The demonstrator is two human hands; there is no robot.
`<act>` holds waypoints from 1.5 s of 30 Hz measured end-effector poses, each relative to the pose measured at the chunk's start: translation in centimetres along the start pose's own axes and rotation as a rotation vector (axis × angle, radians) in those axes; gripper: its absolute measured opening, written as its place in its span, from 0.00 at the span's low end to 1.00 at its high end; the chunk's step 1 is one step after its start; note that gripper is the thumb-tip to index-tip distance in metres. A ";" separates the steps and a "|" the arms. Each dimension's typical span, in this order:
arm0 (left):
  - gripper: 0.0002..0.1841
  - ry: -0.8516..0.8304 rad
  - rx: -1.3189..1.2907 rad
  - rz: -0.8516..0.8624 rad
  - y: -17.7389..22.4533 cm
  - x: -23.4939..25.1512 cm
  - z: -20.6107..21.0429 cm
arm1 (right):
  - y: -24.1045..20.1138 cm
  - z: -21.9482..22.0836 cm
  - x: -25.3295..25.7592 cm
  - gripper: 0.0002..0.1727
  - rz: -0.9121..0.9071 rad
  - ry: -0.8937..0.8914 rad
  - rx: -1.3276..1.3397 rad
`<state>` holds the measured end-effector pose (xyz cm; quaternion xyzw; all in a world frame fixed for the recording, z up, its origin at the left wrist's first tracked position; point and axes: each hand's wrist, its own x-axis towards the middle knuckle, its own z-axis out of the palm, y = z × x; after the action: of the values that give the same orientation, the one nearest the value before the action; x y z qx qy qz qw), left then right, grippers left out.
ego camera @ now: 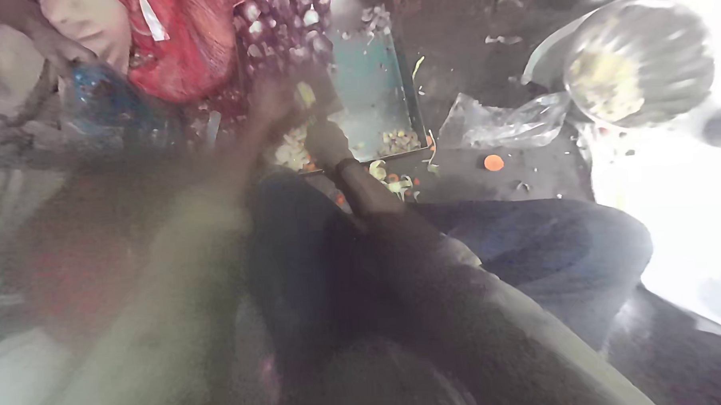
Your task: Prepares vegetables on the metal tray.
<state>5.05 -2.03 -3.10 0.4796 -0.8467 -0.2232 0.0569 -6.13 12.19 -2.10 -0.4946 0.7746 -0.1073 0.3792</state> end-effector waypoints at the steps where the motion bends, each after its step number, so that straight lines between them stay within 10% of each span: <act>1: 0.18 -0.008 0.011 -0.017 0.0 0.1 0.0 | 0.0 0.3 0.0 0.19 0.012 -0.012 0.003; 26: 0.22 -0.025 -0.207 0.039 0.4 -0.2 0.1 | 11.8 -1.2 -12.6 0.29 0.183 -0.172 0.081; 30: 0.34 -0.080 -0.028 0.039 2.1 1.0 0.6 | 12.7 -1.7 -12.6 0.27 0.183 -0.120 0.131; 45: 0.27 -0.466 0.453 0.178 4.5 -2.1 1.3 | 14.5 -2.3 -13.0 0.22 0.015 0.087 0.356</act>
<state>2.22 2.12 -2.09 0.3405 -0.9035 -0.1272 -0.2271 -14.77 29.77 -2.07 -0.4087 0.7627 -0.2611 0.4279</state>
